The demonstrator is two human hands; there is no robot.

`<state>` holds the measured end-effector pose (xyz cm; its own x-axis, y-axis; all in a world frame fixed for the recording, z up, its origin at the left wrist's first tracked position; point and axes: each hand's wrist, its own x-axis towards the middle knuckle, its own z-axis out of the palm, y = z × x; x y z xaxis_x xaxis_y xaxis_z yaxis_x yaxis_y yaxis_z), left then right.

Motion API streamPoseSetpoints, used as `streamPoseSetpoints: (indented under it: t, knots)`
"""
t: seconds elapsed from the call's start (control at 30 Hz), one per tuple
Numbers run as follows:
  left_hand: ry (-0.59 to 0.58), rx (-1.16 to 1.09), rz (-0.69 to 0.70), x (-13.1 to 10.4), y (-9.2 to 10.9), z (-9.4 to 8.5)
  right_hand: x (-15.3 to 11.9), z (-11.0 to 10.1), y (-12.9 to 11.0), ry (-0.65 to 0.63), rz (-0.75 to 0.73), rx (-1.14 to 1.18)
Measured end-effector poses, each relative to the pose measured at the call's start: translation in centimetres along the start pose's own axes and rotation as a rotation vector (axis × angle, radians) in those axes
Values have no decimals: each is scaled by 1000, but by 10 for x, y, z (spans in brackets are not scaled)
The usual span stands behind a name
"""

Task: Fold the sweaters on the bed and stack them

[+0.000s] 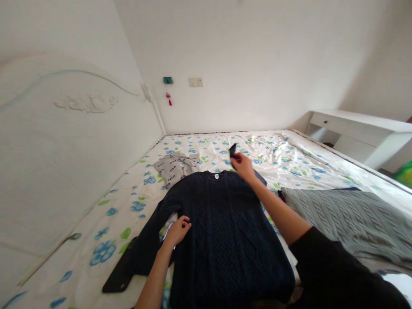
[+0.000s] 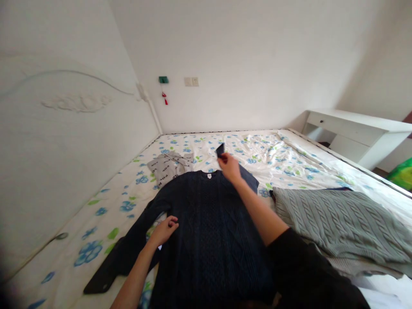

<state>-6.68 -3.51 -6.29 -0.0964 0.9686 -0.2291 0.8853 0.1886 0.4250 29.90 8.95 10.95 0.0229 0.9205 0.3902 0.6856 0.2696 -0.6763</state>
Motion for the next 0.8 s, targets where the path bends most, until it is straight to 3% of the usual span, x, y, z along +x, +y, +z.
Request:
streamPoseSetpoints:
  t: [0.03, 0.1, 0.13, 0.2, 0.27, 0.37, 0.5, 0.63, 0.8]
  knots:
    - [1, 11, -5, 0, -2, 0, -19, 37, -14, -83, -48, 27]
    - [9, 47, -14, 1, -7, 0, -61, 98, -18, -304, -223, 83]
    - [23, 74, -12, 1, -9, 1, -83, 121, -8, -387, -304, 90]
    - [67, 137, 21, 2, -12, 2, -120, 146, 28, -461, -315, 37]
    - [115, 203, 82, 3, -11, 5, -149, 149, 77, -447, -218, -70]
    - [158, 270, 154, 6, -3, 12, -180, 132, 151, -314, -59, -259]
    - [60, 310, 226, 14, 12, 26, -206, 107, 217, -138, 161, -454]
    - [-43, 354, 228, 27, 16, 34, -205, 99, 237, -222, 275, -528]
    - [-88, 386, 136, 39, 10, 35, -175, 105, 227, -371, 311, -581]
